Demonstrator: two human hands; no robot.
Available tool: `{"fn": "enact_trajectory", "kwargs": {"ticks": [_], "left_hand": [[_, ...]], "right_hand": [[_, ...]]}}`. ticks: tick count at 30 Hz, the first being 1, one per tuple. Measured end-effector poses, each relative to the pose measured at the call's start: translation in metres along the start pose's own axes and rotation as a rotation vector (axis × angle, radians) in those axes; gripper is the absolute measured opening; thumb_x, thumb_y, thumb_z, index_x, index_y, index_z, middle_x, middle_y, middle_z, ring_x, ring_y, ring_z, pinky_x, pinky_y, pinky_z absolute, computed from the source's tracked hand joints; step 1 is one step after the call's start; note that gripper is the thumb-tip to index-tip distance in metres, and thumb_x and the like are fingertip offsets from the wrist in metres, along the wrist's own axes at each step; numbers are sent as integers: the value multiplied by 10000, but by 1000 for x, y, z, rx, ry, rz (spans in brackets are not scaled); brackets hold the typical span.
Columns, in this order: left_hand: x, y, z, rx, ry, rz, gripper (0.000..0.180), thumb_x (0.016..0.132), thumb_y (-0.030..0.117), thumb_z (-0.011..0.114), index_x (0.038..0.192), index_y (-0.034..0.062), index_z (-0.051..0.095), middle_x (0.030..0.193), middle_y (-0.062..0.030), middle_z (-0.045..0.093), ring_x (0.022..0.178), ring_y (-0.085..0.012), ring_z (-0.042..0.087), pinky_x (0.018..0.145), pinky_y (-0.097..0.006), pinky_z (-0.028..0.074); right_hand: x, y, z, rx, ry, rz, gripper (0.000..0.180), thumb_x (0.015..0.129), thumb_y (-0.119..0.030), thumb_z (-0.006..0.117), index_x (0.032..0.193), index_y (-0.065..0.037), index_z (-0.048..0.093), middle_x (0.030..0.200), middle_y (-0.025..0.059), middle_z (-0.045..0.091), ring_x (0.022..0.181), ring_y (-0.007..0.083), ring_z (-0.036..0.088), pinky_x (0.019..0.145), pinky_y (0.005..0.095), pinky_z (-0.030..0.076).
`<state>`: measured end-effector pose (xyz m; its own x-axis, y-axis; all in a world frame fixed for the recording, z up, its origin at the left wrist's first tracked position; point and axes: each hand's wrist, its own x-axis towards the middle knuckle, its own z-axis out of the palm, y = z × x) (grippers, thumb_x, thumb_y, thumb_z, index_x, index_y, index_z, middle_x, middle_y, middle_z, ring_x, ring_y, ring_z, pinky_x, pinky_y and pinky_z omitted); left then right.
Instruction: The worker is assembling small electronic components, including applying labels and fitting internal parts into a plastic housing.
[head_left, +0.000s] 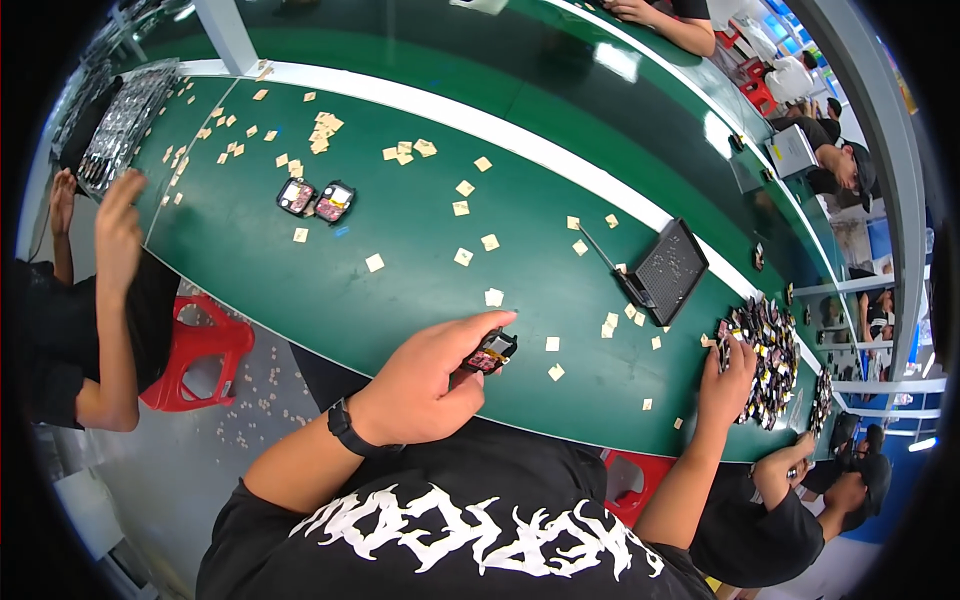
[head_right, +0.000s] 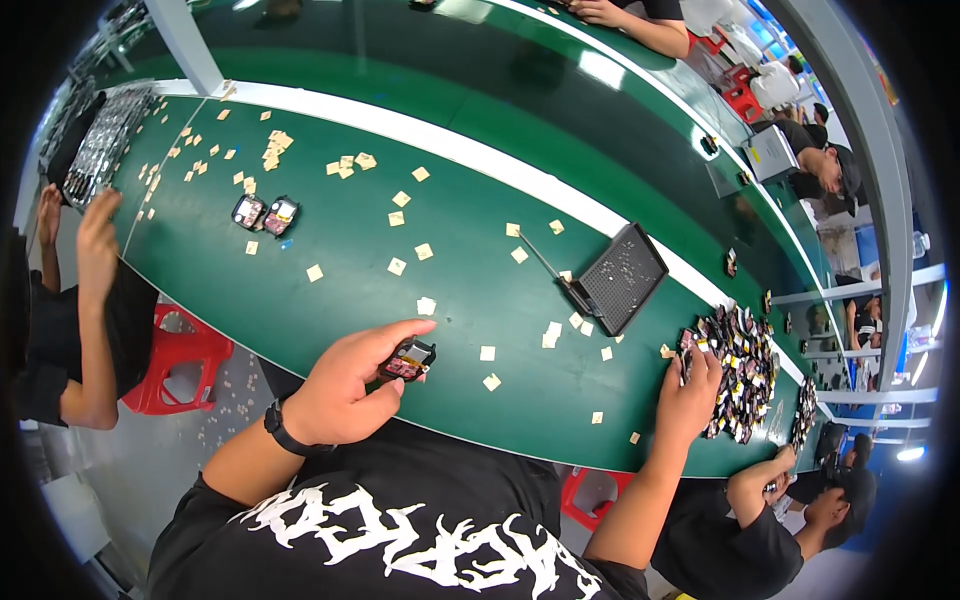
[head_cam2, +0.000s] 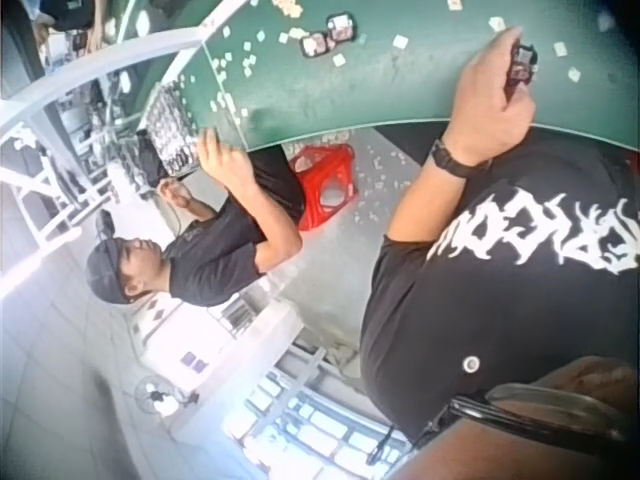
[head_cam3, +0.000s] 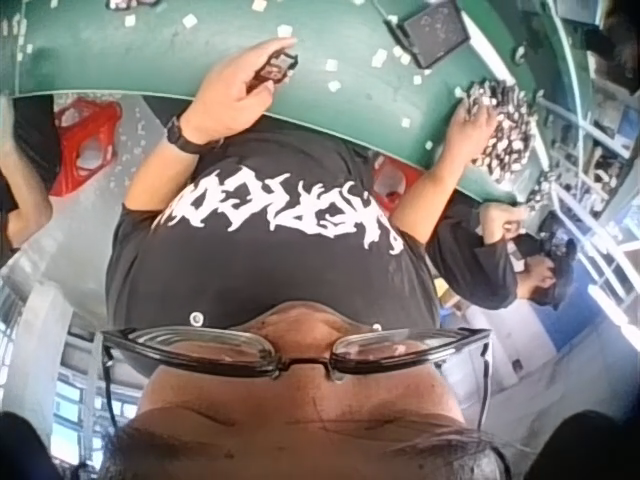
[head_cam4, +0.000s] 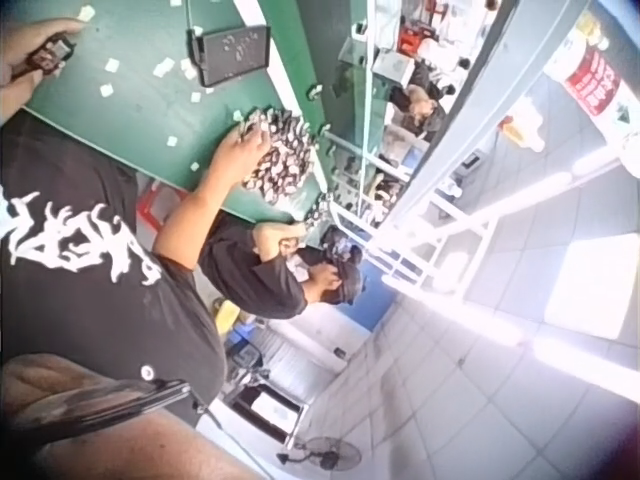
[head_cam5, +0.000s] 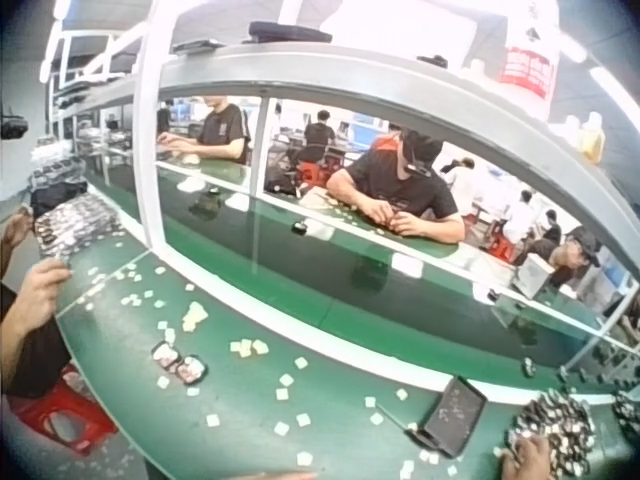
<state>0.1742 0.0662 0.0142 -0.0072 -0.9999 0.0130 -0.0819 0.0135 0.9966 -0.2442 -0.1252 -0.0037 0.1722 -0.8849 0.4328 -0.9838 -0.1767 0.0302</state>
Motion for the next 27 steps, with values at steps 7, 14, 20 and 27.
{"fn": "enact_trajectory", "kwargs": {"ticks": [7, 14, 20, 27], "left_hand": [[-7, -1, -11, 187, 104, 53, 527, 914, -24, 580, 1438, 19, 540, 960, -90, 676, 800, -185, 625, 774, -305, 518], [-27, -32, -86, 74, 667, -61, 331, 1025, 43, 572, 1349, 6, 515, 1068, -75, 728, 769, -66, 572, 676, -227, 475], [-54, -50, -175, 297, 1014, -174, 232, 994, 56, 636, 1213, -17, 610, 969, -24, 673, 723, -57, 561, 641, -220, 463], [-56, -52, -192, 862, 982, -241, 438, 1009, 175, 626, 1393, -25, 558, 1306, -187, 577, 871, -218, 643, 718, -323, 530]], "right_hand": [[3, 5, 3, 176, 28, -10, 309, 880, -122, 779, 1167, -27, 713, 1267, 193, 637, 1161, 370, 636, 984, 423, 514], [2, 12, -16, 424, 13, 67, 350, 806, -34, 844, 1132, -40, 717, 1278, 80, 644, 719, 84, 517, 581, 232, 404], [-2, -20, -36, 683, 21, -120, 432, 724, 55, 849, 1124, -41, 715, 1282, 80, 657, 633, 49, 446, 515, 207, 347], [-3, -93, -66, 910, -49, -405, 470, 652, -28, 932, 1075, -59, 729, 1171, 119, 705, 655, 66, 522, 497, 221, 379]]}}
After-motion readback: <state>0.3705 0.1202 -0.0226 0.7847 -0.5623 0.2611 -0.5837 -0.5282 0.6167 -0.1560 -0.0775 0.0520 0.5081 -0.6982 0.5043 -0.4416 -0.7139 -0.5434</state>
